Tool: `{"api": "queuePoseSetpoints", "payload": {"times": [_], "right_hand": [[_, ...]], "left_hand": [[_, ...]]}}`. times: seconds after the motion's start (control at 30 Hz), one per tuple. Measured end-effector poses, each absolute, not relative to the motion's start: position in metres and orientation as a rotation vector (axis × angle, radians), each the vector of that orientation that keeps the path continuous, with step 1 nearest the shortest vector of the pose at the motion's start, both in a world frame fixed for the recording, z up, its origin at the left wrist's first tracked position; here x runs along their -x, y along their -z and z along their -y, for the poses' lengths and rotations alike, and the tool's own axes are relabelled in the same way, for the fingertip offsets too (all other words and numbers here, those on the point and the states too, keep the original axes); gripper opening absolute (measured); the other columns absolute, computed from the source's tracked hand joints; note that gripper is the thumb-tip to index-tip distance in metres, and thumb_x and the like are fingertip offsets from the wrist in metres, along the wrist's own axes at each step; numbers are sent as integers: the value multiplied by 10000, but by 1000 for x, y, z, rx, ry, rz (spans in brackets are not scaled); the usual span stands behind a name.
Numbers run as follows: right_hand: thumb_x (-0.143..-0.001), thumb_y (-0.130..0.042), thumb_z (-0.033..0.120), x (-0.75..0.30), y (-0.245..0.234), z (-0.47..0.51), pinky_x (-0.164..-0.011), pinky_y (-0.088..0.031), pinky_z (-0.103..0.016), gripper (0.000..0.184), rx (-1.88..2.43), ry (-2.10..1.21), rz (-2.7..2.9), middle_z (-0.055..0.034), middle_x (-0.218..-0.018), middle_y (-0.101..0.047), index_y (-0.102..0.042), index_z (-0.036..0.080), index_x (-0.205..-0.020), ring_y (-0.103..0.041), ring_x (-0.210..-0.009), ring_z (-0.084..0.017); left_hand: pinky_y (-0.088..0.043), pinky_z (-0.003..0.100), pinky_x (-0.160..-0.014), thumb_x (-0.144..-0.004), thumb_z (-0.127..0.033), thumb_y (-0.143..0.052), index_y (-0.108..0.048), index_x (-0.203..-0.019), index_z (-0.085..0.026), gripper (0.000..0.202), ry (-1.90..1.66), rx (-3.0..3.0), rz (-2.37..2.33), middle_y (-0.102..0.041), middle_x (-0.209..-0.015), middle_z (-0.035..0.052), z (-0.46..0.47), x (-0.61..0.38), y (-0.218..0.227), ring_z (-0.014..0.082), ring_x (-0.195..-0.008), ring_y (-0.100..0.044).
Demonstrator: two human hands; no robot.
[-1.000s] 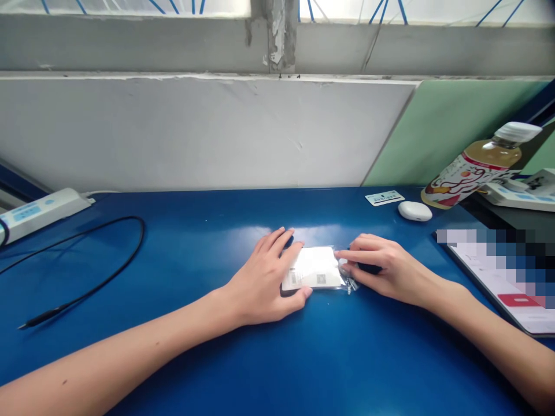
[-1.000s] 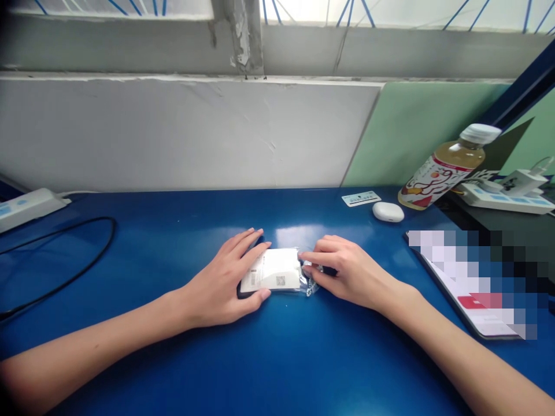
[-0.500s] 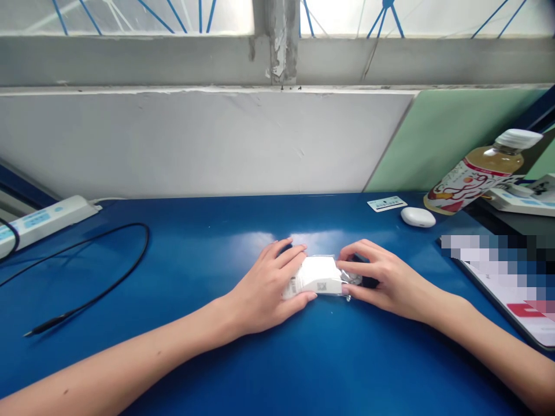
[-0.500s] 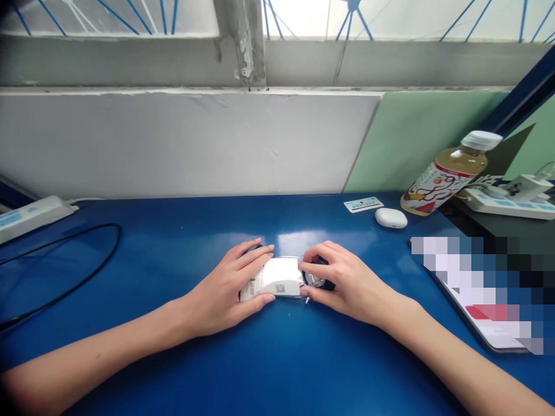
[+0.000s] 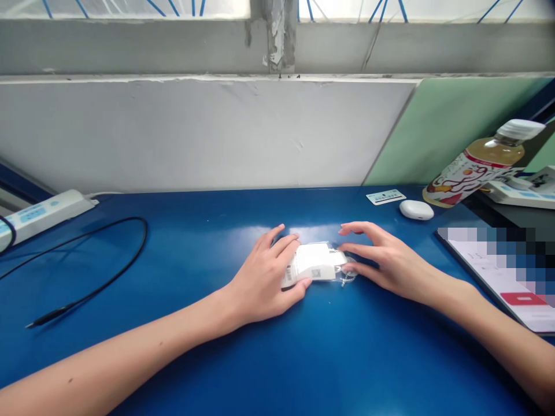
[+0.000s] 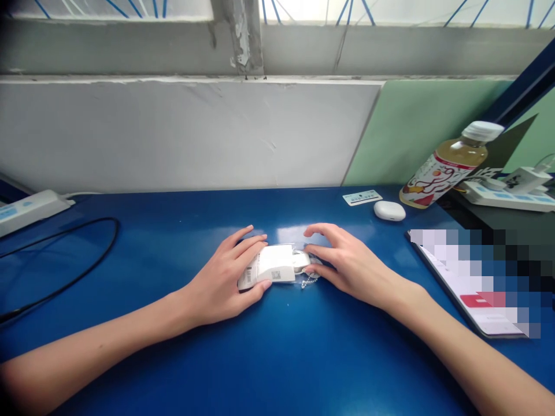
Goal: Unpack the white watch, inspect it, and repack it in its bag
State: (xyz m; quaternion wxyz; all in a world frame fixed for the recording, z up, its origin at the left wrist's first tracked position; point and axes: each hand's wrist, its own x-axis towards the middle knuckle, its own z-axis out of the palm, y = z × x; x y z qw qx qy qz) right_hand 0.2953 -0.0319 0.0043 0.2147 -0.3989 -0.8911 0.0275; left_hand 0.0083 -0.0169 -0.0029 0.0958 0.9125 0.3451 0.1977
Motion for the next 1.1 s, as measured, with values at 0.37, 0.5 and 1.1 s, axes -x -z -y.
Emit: {"api": "queuePoseSetpoints", "payload": {"times": [0.37,0.5,1.1], "right_hand": [[-909,-630,418,-304,-21,35,-903,-585,-428,246,1287,-308,2487,-136,-1326,-554,-669,238,-1072,-681,-1064,-284],[-918,-626,403,-295,-10,39,-947,-579,-453,336,1228,-282,2491,-145,-1429,-521,-652,248,-1215,-646,-1171,-309],[-958,-563,374,-288,-11,43,-1001,-542,-464,349,1241,-344,2502,-156,-1459,-537,-605,232,-1274,-597,-1260,-309]], "left_hand": [[-396,572,-1123,-912,-384,-599,-550,-1268,-114,450,-513,-2654,-998,-580,-1372,180,16,-9,1,399,-1407,-376],[-410,571,-1111,-899,-389,-614,-534,-1307,-137,486,-529,-2644,-962,-570,-1394,177,16,-8,2,392,-1412,-376],[-425,564,-1108,-891,-406,-615,-552,-1248,-129,456,-536,-2684,-967,-605,-1329,182,15,-10,-1,385,-1372,-434]]}}
